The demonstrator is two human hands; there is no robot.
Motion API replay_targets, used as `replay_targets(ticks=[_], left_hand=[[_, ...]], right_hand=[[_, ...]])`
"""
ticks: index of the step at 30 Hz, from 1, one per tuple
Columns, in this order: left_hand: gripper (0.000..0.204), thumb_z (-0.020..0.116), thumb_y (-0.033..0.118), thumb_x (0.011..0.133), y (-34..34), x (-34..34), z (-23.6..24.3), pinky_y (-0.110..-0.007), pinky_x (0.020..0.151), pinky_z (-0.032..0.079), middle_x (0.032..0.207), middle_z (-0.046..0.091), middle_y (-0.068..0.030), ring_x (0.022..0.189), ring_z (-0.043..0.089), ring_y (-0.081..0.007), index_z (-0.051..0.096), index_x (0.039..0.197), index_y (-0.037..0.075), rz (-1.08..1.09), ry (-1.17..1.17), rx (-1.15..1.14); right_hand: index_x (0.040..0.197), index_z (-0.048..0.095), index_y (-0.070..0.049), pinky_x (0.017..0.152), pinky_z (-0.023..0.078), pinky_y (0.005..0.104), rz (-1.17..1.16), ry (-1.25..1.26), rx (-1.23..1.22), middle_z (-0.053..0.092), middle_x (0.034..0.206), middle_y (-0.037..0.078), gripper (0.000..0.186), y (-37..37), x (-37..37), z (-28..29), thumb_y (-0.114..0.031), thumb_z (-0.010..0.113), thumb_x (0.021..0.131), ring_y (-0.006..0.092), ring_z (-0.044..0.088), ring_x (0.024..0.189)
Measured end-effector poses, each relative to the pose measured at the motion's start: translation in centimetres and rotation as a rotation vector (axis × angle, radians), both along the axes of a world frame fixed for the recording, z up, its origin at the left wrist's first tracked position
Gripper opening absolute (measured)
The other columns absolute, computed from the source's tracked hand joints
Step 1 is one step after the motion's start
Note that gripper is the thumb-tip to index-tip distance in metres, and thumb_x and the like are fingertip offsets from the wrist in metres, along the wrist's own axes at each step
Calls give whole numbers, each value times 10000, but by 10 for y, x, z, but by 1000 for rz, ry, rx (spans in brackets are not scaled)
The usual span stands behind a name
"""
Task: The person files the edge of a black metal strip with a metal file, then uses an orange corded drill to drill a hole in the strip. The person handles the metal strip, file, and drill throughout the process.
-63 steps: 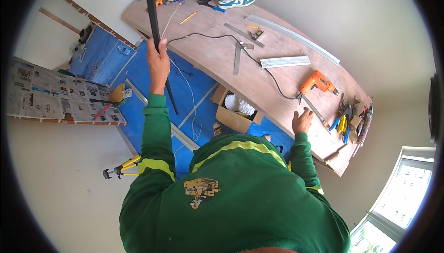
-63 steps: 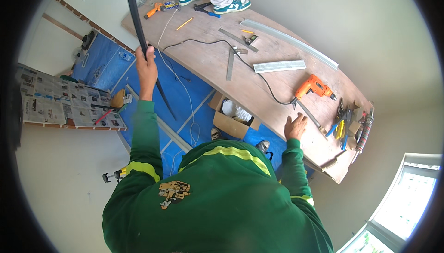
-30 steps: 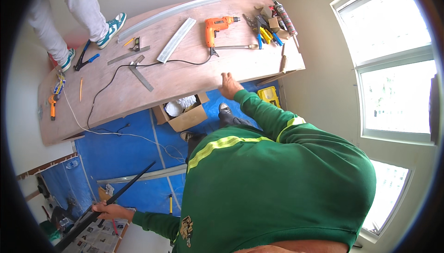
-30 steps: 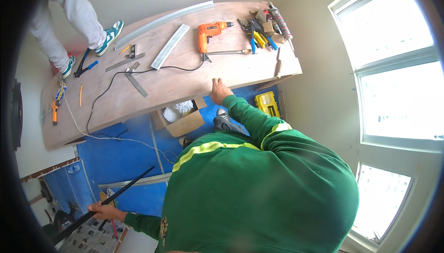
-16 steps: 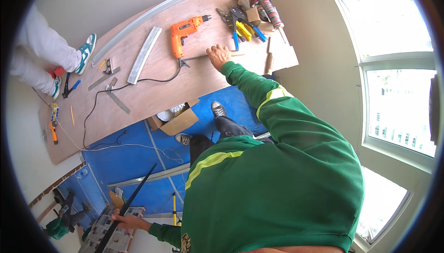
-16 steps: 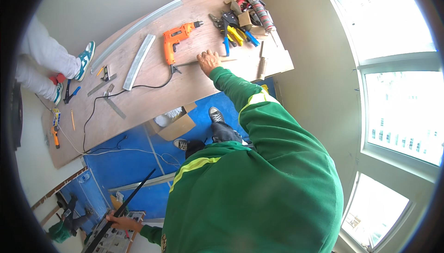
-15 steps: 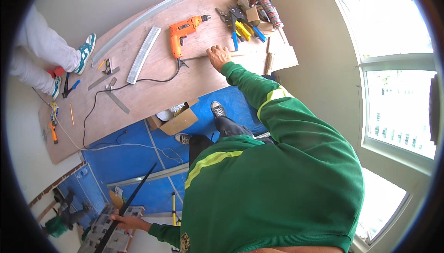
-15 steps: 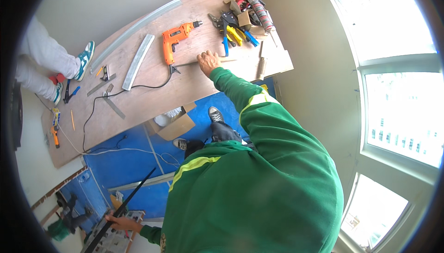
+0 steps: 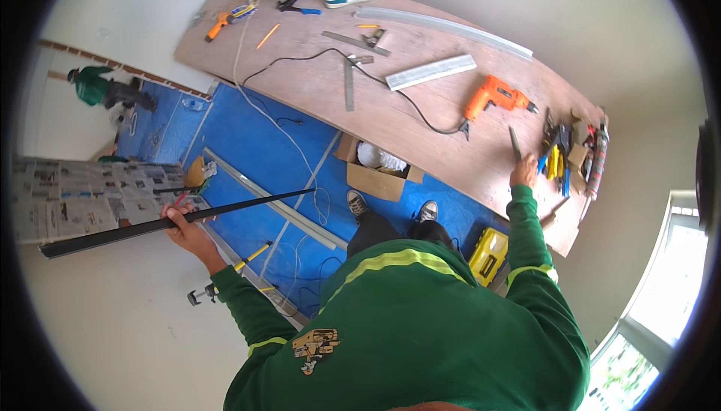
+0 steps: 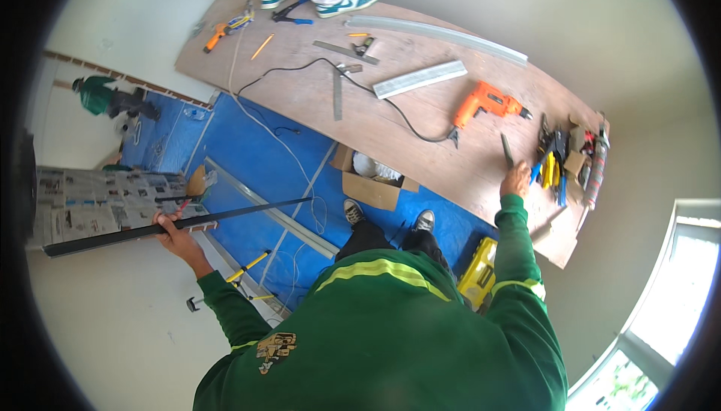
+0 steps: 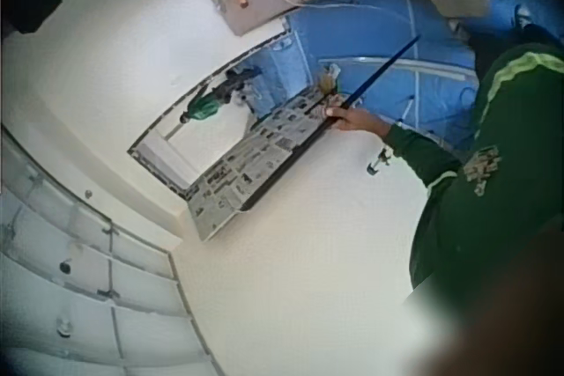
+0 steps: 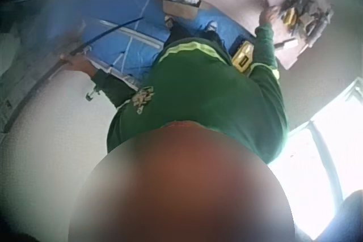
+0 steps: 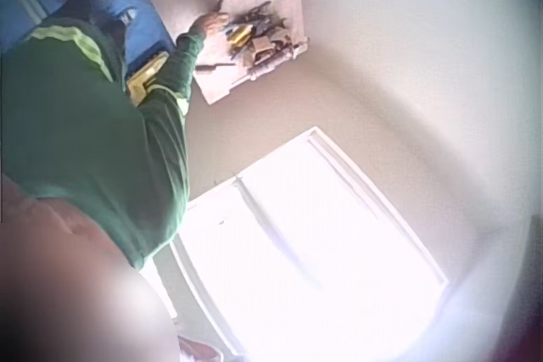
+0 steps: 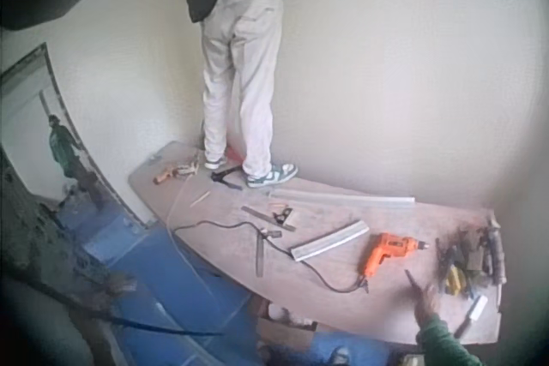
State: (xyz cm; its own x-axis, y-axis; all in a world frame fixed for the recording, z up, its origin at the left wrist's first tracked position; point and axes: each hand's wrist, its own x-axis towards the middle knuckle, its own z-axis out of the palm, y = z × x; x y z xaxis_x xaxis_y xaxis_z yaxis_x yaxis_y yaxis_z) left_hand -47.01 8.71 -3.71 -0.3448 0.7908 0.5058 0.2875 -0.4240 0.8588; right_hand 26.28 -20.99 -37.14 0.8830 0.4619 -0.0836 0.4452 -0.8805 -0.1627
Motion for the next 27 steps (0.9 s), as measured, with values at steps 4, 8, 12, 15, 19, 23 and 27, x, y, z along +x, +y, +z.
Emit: replay_targets(ticks=[4, 8, 12, 15, 19, 23, 27], left_hand=[[330, 529, 295, 1186, -20, 5, -1, -453, 993, 582, 884, 529, -44, 844, 588, -169, 562, 1295, -15, -17, -16, 67], [375, 523, 313, 1187, -30, 6, 8, -465, 957, 602, 860, 552, -52, 808, 596, -167, 541, 1326, -35, 47, 9, 120], [468, 527, 370, 1184, -21, 20, 33, -399, 800, 593, 835, 572, -68, 756, 587, -170, 526, 1356, -66, 156, 200, 146], [507, 506, 418, 1185, -27, 34, 65, -328, 649, 481, 811, 516, -49, 697, 504, -161, 526, 1374, -52, 132, 236, 199], [712, 444, 606, 1154, -29, 47, 113, -303, 554, 357, 820, 482, -31, 634, 404, -146, 502, 1426, -49, 96, 206, 242], [992, 422, 803, 1049, -26, 56, 152, -305, 543, 299, 859, 493, -34, 621, 396, -151, 432, 1526, -66, -6, 26, 245], [795, 537, 758, 1017, -30, 63, 178, -297, 567, 306, 854, 471, -47, 656, 413, -162, 495, 1238, -5, -87, -10, 197]], right_hand=[[1342, 513, -10, 994, 565, 586, -6, -7, -4, 593, 1281, 274, 417, 7, -33, 25, -86, 677, 966, 464, 627, 1240], [1550, 440, 5, 1099, 492, 623, 17, -27, -28, 554, 1443, 270, 659, 6, -70, 18, -218, 693, 983, 453, 524, 1405], [1619, 389, 32, 1175, 432, 631, 143, 10, -63, 448, 1621, 311, 765, 13, -111, 1, -339, 665, 1010, 466, 451, 1493], [1597, 390, 42, 1110, 481, 633, 92, 261, 25, 490, 1480, 266, 824, 27, -130, 3, -326, 743, 949, 450, 507, 1396], [1601, 383, 81, 1160, 438, 651, 173, 225, -119, 391, 1599, 351, 828, 41, -146, 11, -308, 725, 956, 536, 410, 1501], [1599, 345, 147, 1154, 456, 637, 215, 197, -205, 400, 1579, 400, 856, 46, -146, 14, -263, 707, 940, 581, 403, 1499], [1565, 348, 213, 1133, 501, 593, 245, 164, -320, 420, 1547, 443, 807, 52, -145, 17, -197, 657, 943, 594, 439, 1470]])
